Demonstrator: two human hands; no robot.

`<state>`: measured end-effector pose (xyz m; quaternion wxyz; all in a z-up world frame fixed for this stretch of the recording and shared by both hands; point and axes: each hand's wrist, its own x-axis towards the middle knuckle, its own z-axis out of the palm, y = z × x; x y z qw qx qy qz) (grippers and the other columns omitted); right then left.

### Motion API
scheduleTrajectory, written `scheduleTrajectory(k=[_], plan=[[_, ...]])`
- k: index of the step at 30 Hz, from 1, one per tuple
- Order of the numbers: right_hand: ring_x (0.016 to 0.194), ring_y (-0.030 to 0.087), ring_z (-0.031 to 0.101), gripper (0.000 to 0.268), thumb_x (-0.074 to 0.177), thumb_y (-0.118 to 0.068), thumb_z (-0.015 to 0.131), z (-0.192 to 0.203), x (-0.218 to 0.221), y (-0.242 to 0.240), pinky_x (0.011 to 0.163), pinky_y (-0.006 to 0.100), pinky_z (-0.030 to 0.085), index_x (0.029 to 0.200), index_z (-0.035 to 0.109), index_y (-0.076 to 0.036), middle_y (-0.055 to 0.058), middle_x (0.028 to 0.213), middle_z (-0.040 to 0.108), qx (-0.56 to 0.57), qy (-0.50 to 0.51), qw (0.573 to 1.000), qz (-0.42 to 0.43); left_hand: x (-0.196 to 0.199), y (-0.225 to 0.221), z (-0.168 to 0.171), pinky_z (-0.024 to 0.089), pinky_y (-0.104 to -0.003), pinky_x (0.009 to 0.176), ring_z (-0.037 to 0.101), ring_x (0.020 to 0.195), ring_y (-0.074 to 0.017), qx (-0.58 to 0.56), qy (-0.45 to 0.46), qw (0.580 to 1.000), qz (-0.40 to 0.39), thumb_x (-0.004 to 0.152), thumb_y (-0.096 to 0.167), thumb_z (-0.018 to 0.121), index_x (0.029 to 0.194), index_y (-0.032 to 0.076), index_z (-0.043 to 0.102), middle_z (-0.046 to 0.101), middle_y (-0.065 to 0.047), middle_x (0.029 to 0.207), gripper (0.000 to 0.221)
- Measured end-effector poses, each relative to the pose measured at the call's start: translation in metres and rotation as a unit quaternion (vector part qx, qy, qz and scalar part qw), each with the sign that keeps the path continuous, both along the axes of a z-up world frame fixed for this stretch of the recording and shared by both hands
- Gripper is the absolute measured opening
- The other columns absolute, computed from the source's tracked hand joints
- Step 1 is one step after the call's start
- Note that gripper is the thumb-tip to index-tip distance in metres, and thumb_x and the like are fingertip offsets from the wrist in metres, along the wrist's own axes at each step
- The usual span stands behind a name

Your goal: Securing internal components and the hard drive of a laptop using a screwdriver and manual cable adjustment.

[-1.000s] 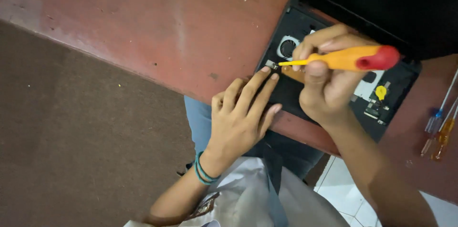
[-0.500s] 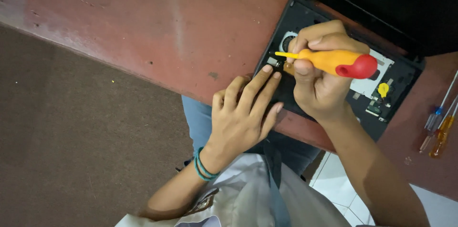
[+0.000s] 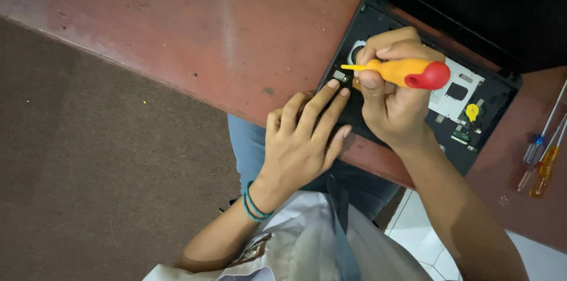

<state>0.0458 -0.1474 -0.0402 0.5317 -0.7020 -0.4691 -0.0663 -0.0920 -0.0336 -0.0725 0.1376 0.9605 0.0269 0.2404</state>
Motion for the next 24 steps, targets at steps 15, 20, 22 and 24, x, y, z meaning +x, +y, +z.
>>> scheduleTrajectory(k=[15,20,22,24], plan=[[0.088,0.027,0.066,0.032,0.099,-0.010,0.084,0.060,0.016,0.002,0.079,0.034,0.054,0.101,0.055,0.005,0.019,0.099,0.062,-0.162,-0.004,0.985,0.051,0.022,0.030,0.039,0.050,-0.041,0.101,0.056,0.115,-0.0330,-0.372,-0.021,0.919,-0.130,0.106,0.016,0.062,0.133,-0.002,0.047,0.055,-0.018,0.128,0.036],[0.074,0.022,0.060,0.054,0.091,-0.039,0.087,0.070,0.025,0.007,0.075,0.035,0.047,0.090,0.047,-0.003,0.006,0.085,0.062,-0.237,0.012,0.971,-0.003,0.063,0.057,0.038,0.050,-0.030,0.079,0.064,0.092,-0.0189,-0.428,0.011,0.884,-0.188,0.104,0.015,0.063,0.113,0.008,0.059,0.065,-0.007,0.107,0.012],[0.072,0.020,0.059,0.056,0.087,-0.046,0.085,0.073,0.028,0.005,0.075,0.034,0.047,0.091,0.048,-0.004,0.004,0.082,0.061,-0.238,0.024,0.971,-0.016,0.070,0.060,0.036,0.047,-0.027,0.070,0.061,0.079,-0.0146,-0.411,-0.014,0.888,-0.205,0.105,0.019,0.062,0.102,0.008,0.063,0.066,-0.004,0.095,0.012],[0.096,0.024,0.056,0.035,0.103,-0.021,0.074,0.080,0.028,-0.001,0.083,0.033,0.048,0.122,0.056,0.001,0.013,0.116,0.057,-0.189,0.003,0.981,0.050,0.070,0.058,0.037,0.046,-0.030,0.076,0.060,0.084,-0.0191,-0.382,-0.018,0.898,-0.218,0.107,0.007,0.060,0.108,0.006,0.063,0.066,-0.006,0.101,0.003]])
